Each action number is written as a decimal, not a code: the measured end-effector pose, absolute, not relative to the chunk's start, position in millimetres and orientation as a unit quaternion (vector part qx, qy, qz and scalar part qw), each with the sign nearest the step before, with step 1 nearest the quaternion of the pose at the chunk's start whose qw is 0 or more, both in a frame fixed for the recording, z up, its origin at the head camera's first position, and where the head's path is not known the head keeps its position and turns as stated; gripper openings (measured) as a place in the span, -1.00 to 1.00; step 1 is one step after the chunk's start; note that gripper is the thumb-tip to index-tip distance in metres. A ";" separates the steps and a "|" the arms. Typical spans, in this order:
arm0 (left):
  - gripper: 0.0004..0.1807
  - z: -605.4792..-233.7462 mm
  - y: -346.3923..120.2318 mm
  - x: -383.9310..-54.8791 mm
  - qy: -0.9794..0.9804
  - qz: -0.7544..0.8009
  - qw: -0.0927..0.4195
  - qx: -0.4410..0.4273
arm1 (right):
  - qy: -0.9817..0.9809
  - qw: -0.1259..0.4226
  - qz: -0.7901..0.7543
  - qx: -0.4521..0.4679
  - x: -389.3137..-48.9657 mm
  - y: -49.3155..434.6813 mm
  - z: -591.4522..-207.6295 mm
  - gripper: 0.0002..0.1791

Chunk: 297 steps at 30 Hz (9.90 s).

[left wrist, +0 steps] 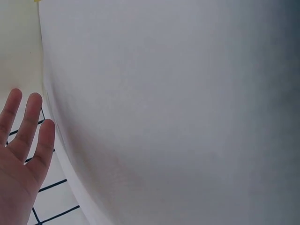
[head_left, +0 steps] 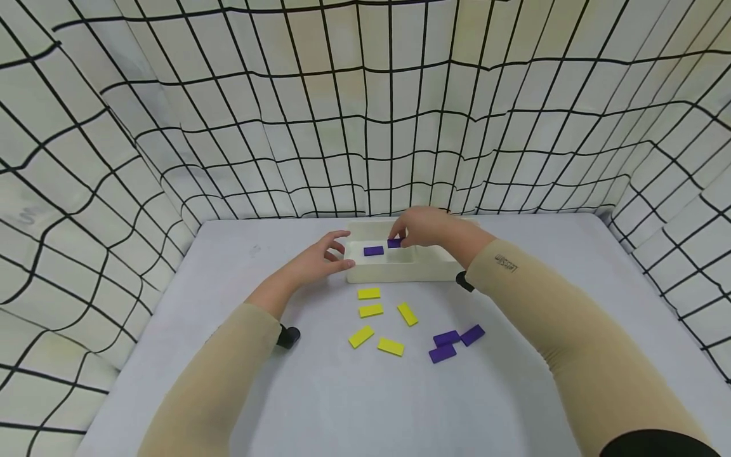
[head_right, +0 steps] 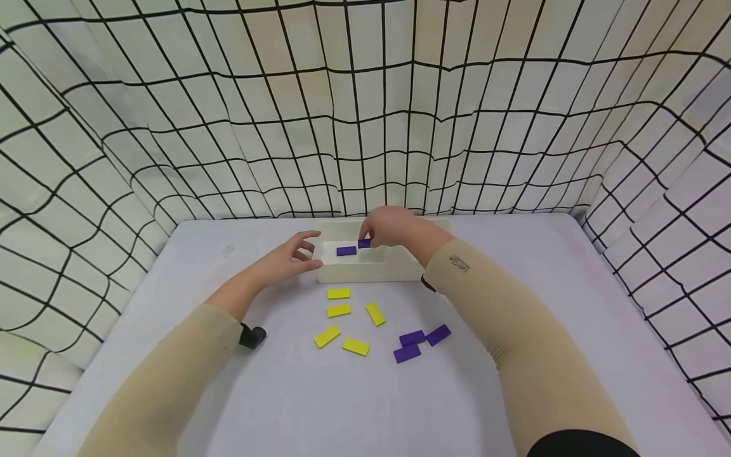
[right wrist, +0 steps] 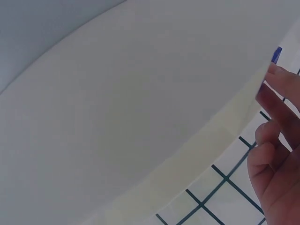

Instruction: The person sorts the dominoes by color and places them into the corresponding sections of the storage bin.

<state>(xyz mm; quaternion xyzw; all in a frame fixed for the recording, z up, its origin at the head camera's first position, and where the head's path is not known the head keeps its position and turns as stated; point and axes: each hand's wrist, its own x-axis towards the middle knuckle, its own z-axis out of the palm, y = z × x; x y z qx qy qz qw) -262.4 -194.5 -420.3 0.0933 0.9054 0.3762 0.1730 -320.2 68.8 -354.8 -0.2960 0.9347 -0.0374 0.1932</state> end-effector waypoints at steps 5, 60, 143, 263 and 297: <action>-0.14 -420.6 -194.8 -261.9 0.903 0.383 0.171 0.095 | 0.936 0.195 -0.010 -0.294 -329.2 62.6 -365.2 -0.66; -0.13 -418.7 -195.4 -262.6 0.891 0.401 0.195 0.089 | 0.927 0.156 0.063 -0.335 -333.9 37.3 -383.3 -0.66; -0.07 -424.5 -194.5 -262.9 0.884 0.411 0.205 0.085 | 0.870 0.233 -0.008 -0.435 -186.3 150.5 -401.7 -0.70; -0.04 -418.0 -194.0 -268.2 0.866 0.434 0.239 0.072 | 0.934 0.181 -0.020 -0.308 -325.5 14.2 -398.2 -0.68; -0.04 -419.9 -195.6 -270.9 0.872 0.420 0.244 0.052 | 0.913 0.139 -0.043 -0.382 -281.4 63.3 -343.9 -0.63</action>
